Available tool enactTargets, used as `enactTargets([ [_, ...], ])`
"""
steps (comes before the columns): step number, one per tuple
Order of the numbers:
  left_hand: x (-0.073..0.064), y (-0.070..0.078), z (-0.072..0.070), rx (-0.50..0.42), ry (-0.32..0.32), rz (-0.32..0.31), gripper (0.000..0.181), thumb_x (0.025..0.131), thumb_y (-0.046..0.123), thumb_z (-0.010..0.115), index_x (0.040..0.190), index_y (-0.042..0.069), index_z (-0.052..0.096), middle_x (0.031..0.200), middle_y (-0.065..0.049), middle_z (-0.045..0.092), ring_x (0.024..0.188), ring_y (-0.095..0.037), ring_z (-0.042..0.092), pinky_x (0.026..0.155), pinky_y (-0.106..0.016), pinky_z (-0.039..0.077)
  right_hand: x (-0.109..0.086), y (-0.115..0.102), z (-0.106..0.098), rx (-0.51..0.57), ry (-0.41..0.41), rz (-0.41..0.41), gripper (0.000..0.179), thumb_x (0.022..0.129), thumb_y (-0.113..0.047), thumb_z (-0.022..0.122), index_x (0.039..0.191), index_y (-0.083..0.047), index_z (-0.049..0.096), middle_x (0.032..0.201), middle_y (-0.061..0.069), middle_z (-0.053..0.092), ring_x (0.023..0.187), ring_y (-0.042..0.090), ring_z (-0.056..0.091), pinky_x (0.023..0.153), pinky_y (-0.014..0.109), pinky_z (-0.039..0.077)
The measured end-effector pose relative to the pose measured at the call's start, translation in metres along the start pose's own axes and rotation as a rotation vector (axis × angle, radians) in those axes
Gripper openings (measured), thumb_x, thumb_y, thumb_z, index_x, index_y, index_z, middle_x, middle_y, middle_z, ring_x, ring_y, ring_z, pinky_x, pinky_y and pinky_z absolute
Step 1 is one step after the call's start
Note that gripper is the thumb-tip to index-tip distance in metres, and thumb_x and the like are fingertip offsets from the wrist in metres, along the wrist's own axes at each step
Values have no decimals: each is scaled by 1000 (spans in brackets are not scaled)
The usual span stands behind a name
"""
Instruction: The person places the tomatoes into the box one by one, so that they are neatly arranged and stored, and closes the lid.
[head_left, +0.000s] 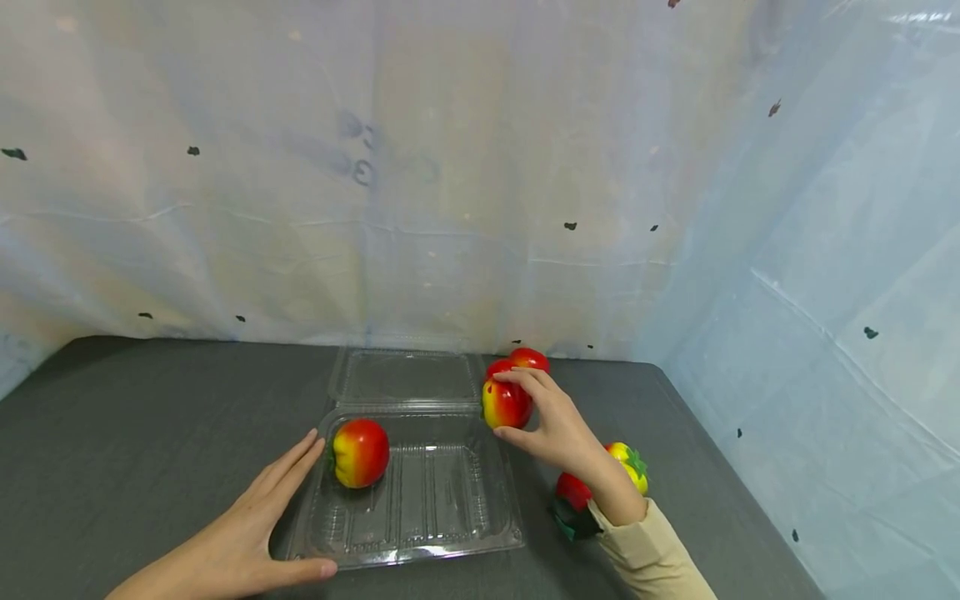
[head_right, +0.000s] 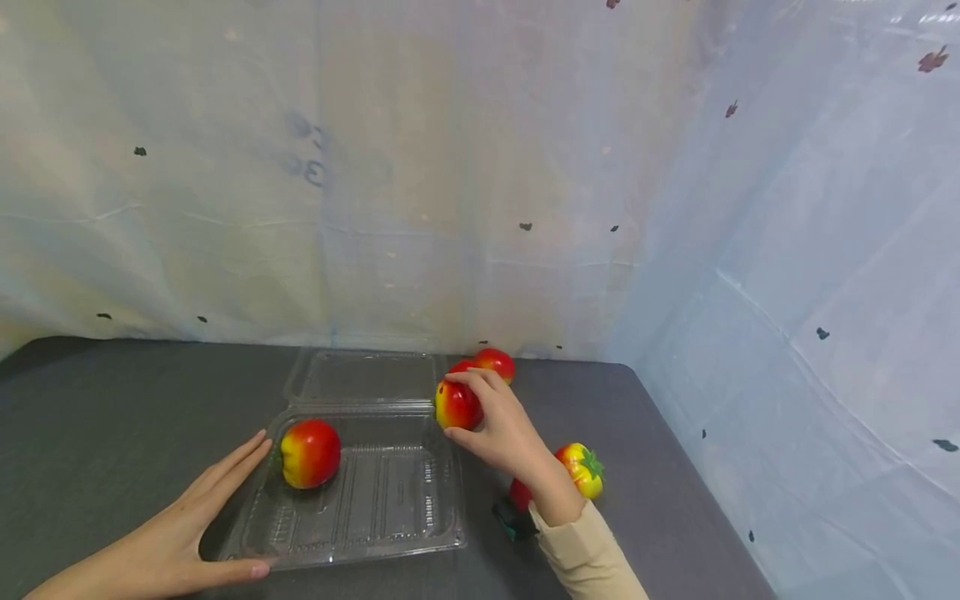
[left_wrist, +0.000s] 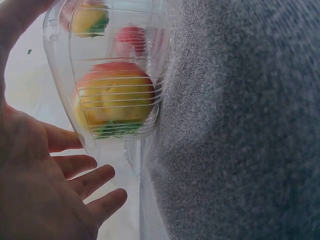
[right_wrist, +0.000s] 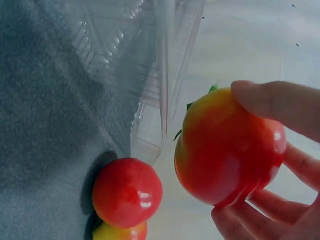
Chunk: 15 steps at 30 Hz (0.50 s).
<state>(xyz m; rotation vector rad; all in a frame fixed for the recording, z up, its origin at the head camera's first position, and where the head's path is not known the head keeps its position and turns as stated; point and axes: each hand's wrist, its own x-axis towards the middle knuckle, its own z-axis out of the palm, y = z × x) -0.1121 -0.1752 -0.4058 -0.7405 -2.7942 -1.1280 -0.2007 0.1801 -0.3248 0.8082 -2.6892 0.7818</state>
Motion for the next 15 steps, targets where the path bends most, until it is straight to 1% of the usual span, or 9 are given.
enactTargets([
  [9,0,1,-1,13,12,10,115,71,48,80,156,25,6,161,-9,6,132,-46,27,75,-72,42,3,-4,5,52,-14,-40,64,75,-17,83,131,-15,54,133,4,52,118,23,52,93,40,52],
  [15,0,1,-1,8,3,-8,115,71,50,80,156,26,6,161,-8,6,132,-48,27,75,-73,42,2,-3,10,84,-32,-50,64,74,-19,83,130,-15,53,131,3,54,111,19,54,90,33,53],
])
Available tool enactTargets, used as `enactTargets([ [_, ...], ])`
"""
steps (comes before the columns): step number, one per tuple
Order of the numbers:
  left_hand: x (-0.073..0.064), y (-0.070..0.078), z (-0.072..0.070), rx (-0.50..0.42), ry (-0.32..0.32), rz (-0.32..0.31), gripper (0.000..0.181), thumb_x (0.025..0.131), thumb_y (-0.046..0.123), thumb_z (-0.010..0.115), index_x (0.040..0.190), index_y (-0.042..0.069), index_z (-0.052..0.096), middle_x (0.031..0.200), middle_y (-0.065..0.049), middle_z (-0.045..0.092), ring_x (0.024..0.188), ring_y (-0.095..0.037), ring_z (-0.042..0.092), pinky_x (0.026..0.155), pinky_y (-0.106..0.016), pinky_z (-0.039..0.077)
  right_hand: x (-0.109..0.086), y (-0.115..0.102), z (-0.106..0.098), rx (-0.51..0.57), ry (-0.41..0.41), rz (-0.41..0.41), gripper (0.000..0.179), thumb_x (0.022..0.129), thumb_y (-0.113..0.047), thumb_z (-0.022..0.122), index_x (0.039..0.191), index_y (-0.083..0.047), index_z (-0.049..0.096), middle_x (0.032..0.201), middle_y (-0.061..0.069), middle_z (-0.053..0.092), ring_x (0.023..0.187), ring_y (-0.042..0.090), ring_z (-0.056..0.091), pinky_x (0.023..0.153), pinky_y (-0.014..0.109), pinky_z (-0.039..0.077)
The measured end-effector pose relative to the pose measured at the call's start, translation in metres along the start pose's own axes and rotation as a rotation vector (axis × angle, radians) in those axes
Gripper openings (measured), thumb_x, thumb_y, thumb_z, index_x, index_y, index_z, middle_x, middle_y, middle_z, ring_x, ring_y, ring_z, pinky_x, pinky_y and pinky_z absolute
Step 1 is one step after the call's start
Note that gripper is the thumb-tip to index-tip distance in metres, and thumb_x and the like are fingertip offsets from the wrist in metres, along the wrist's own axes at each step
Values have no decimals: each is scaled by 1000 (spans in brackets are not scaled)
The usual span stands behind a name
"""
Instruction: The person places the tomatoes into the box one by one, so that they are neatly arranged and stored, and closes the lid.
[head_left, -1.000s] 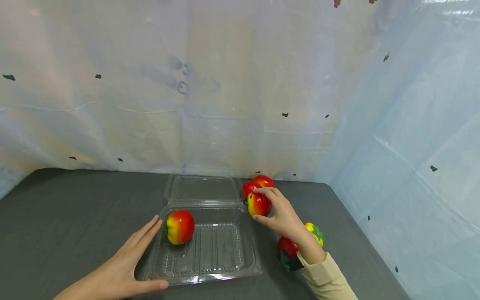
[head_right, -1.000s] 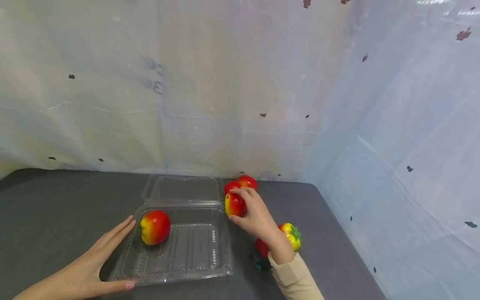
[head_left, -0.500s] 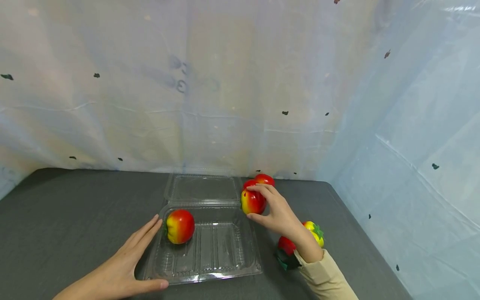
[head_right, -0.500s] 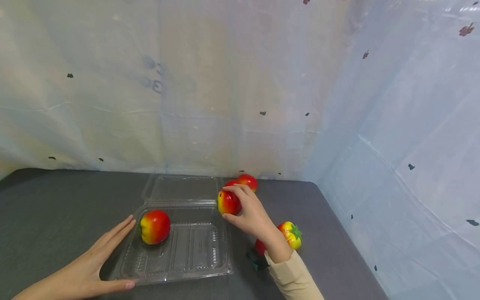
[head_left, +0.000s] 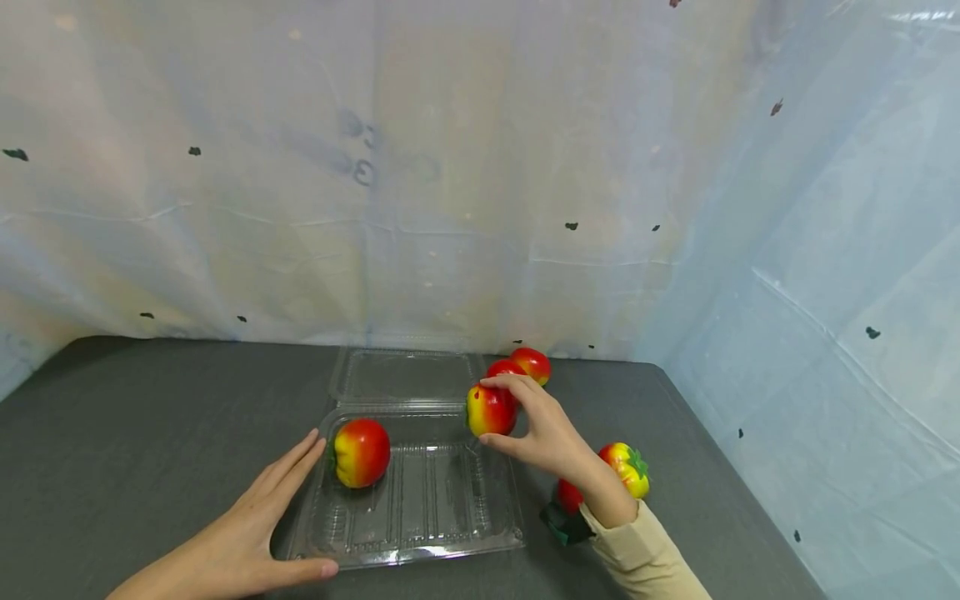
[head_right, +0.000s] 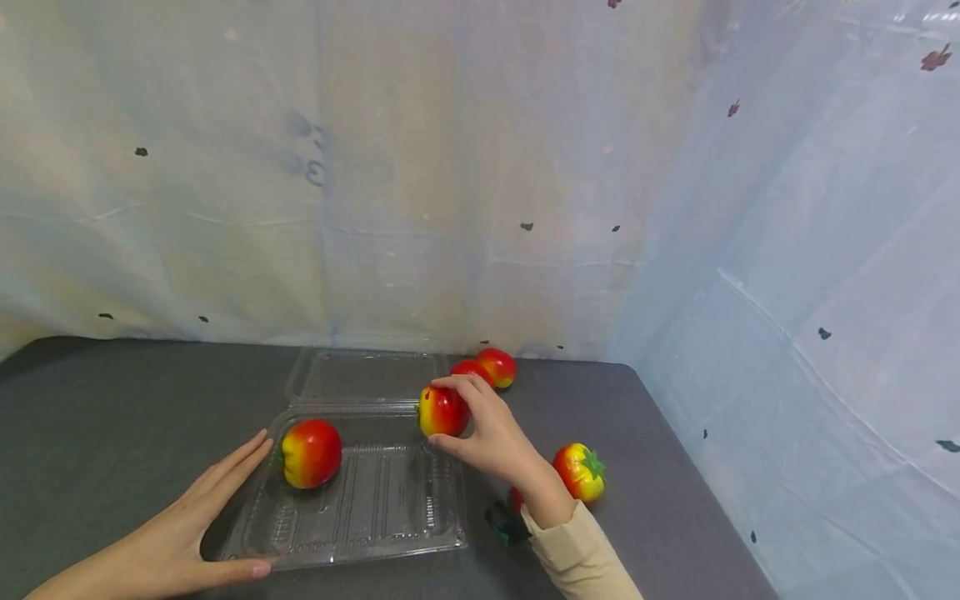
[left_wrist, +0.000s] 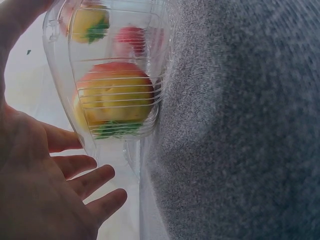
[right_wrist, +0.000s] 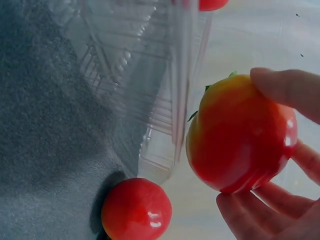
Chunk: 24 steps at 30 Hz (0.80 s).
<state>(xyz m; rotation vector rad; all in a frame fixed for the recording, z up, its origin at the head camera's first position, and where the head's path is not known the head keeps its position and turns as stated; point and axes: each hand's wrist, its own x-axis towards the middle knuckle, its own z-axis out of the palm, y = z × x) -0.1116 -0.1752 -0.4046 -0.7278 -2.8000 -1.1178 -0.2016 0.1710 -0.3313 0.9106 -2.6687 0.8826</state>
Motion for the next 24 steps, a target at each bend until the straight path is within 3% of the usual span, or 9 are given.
enactTargets([
  [10,0,1,-1,-7,-3,-5,115,71,50,80,156,26,6,161,-9,7,132,-48,27,76,-74,41,0,-1,8,63,-26,-28,63,76,-21,82,131,-13,52,128,1,56,106,15,57,89,28,53],
  [24,0,3,-2,-5,-1,0,115,71,50,79,156,24,6,161,-7,5,132,-49,26,75,-74,41,1,2,21,151,-68,-64,62,76,-20,81,129,-11,50,127,1,57,108,15,57,90,31,53],
])
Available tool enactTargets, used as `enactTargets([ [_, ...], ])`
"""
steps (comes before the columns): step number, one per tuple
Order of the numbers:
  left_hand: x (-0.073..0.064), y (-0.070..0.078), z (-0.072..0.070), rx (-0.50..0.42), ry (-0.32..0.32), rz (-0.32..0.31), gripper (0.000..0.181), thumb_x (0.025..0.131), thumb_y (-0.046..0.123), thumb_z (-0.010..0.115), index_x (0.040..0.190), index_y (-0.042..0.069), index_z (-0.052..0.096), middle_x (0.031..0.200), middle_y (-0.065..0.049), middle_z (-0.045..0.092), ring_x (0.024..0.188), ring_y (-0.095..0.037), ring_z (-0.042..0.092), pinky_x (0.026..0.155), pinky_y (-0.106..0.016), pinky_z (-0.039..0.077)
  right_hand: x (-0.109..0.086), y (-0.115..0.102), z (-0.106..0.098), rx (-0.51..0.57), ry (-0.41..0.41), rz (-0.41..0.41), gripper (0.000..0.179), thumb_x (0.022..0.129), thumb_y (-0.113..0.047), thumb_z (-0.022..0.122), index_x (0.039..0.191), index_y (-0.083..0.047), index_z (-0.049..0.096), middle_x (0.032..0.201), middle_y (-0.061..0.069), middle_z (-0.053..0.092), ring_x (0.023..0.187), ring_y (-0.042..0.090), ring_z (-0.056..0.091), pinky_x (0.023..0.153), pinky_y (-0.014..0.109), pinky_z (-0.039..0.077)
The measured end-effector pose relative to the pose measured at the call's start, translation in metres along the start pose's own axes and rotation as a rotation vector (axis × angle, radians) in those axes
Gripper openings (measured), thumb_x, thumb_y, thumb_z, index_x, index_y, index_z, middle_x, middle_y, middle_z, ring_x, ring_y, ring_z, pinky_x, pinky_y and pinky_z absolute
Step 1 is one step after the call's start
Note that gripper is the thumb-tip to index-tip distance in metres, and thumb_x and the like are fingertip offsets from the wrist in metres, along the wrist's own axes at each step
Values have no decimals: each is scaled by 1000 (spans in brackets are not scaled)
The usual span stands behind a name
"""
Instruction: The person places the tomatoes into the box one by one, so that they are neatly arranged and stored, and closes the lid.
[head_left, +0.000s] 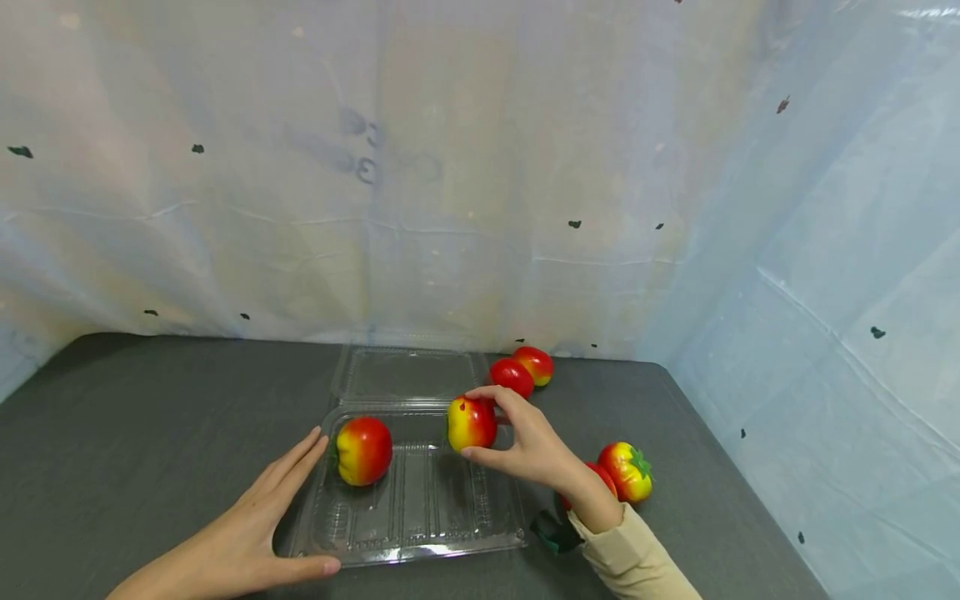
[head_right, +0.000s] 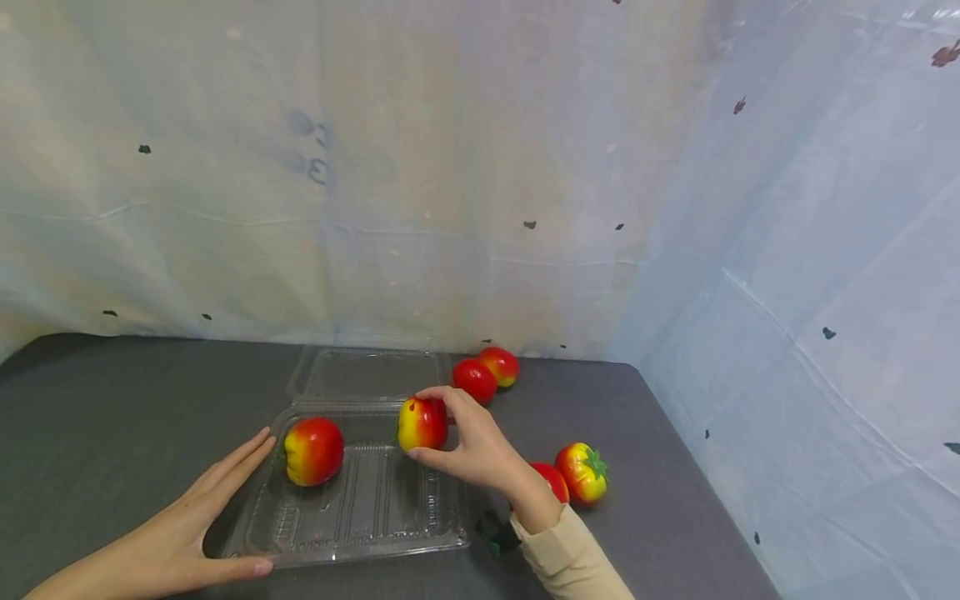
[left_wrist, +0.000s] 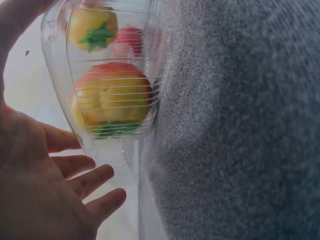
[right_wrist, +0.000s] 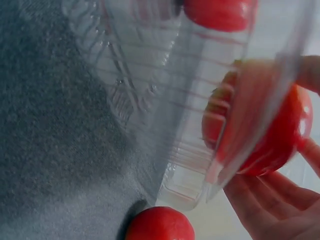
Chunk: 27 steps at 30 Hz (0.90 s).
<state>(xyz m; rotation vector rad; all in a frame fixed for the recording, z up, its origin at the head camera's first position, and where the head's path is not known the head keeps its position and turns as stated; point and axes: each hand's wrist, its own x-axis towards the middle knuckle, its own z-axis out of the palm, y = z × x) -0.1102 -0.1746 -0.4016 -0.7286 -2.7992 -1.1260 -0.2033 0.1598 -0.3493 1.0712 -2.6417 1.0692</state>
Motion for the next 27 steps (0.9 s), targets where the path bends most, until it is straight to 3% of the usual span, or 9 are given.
enactTargets([
  [10,0,1,1,10,3,-8,115,71,50,80,156,25,6,161,-9,7,132,-49,28,76,-74,41,2,-4,9,40,-56,35,60,77,-18,80,128,-12,50,127,-1,56,108,14,56,91,32,53],
  [27,0,1,-1,-18,-27,-43,115,71,53,78,156,28,4,161,-9,5,133,-49,26,77,-74,41,6,-7,23,35,-105,3,59,77,-25,80,128,-16,51,124,-5,58,106,11,57,93,27,50],
])
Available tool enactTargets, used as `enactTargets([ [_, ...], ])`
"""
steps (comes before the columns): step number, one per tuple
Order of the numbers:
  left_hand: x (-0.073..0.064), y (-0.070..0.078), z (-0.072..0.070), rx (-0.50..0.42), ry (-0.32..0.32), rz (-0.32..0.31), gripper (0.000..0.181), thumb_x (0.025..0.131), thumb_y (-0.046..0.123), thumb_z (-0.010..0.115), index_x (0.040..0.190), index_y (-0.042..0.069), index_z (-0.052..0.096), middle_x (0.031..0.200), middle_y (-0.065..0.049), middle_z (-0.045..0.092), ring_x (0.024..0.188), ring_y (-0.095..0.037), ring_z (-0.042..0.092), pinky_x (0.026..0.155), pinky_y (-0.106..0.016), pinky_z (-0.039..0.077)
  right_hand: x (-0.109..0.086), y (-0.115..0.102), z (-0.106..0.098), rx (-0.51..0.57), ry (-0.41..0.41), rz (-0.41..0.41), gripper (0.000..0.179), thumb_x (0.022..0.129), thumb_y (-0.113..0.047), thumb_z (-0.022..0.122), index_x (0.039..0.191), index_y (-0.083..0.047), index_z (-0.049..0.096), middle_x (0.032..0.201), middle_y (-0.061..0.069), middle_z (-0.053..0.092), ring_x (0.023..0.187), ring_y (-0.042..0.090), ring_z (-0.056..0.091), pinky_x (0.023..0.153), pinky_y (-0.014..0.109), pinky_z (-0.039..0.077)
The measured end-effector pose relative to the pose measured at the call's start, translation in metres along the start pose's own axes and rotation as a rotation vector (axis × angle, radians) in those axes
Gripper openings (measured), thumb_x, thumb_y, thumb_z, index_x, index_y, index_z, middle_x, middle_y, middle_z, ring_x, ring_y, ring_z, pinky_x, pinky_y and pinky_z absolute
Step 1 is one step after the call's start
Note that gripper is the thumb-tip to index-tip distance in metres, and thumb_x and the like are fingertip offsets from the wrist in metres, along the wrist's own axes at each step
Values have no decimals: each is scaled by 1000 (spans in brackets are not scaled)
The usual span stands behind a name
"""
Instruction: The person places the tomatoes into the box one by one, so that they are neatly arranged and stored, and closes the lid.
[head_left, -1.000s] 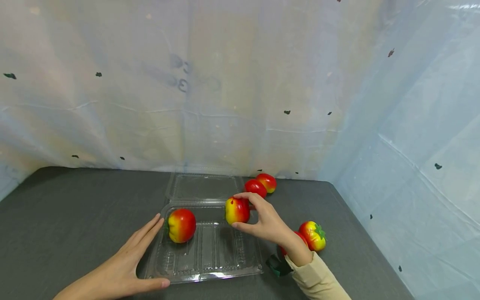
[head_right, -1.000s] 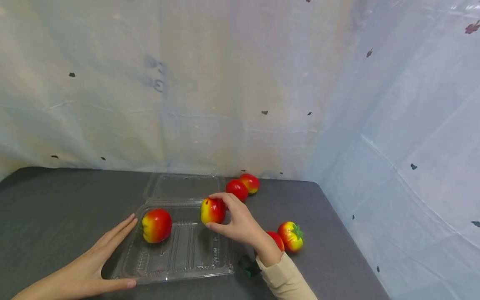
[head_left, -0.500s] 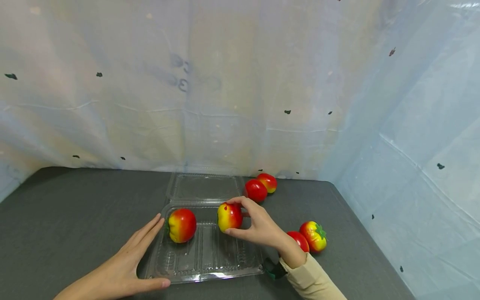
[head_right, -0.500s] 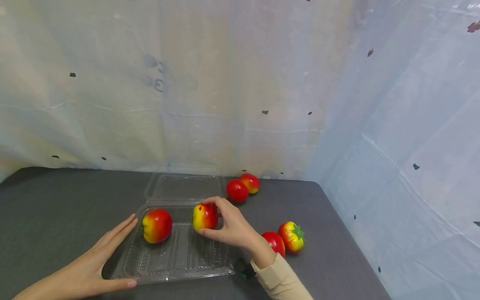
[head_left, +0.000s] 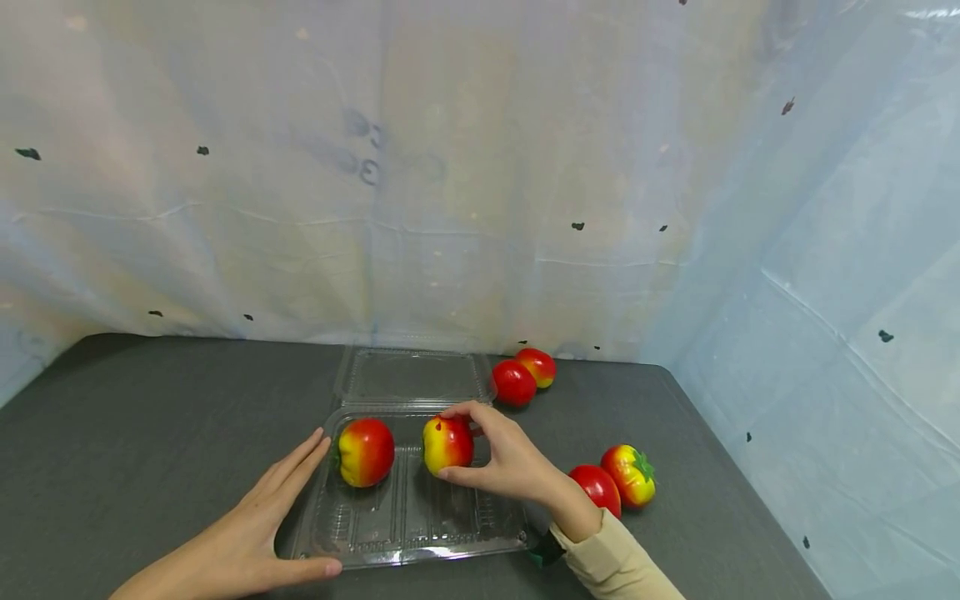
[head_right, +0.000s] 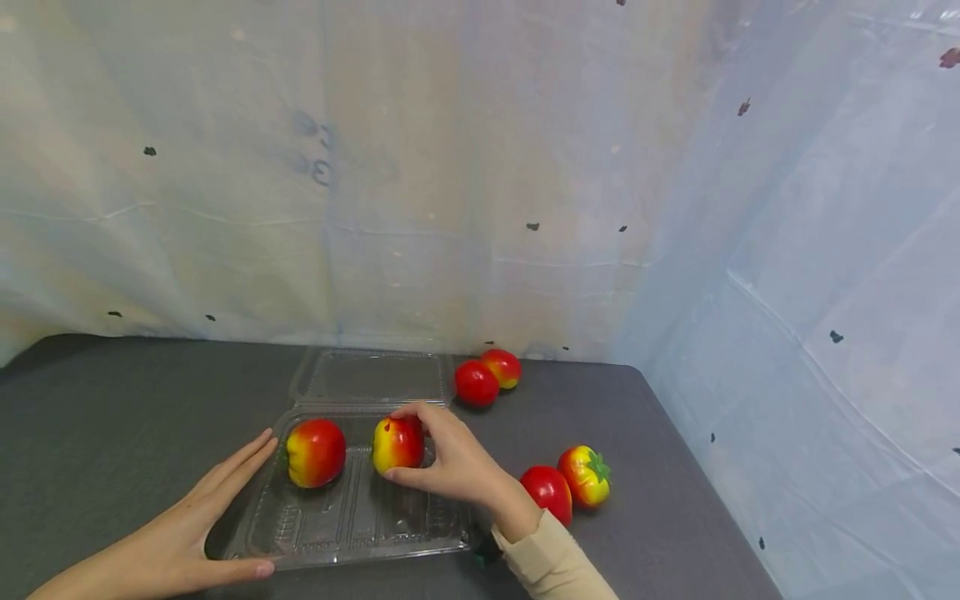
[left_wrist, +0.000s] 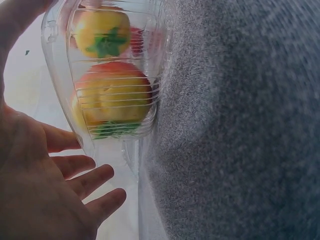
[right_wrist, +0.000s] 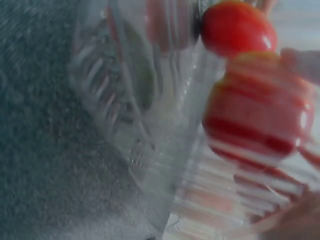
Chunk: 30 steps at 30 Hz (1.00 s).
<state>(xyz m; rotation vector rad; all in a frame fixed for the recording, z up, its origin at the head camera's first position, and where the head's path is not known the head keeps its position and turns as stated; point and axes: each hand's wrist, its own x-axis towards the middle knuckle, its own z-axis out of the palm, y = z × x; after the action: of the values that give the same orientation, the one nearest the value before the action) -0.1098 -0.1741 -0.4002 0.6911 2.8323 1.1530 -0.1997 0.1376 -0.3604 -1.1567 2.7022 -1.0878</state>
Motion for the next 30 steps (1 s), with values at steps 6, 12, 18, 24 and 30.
enactTargets([
  [6,0,1,0,-1,-4,-2,115,71,53,79,156,28,4,161,-9,5,133,-49,26,77,-74,40,0,-1,6,2,-14,2,59,78,-26,80,128,-16,51,123,-6,58,104,10,56,93,26,50],
  [12,1,2,0,-5,-4,-5,115,71,54,79,156,28,5,161,-9,4,133,-50,25,77,-75,40,1,-3,11,1,-25,6,58,79,-25,79,128,-16,51,125,-5,57,104,11,55,93,26,50],
  [18,1,3,1,0,9,14,116,70,54,79,156,27,5,161,-8,5,133,-48,26,78,-74,40,1,-5,17,-30,-15,19,56,80,-27,78,128,-17,52,124,-3,54,107,12,54,95,26,49],
  [24,1,3,1,-1,11,19,116,71,53,79,156,26,5,161,-9,5,133,-50,26,78,-75,39,0,-6,20,-16,-16,52,53,81,-28,78,127,-19,54,119,-1,50,107,12,54,95,28,50],
  [30,1,1,2,2,11,12,116,71,54,79,156,26,6,161,-11,5,133,-51,25,78,-76,39,2,-6,22,-91,-1,61,55,79,-33,79,127,-21,54,117,-3,53,97,14,54,79,22,51],
])
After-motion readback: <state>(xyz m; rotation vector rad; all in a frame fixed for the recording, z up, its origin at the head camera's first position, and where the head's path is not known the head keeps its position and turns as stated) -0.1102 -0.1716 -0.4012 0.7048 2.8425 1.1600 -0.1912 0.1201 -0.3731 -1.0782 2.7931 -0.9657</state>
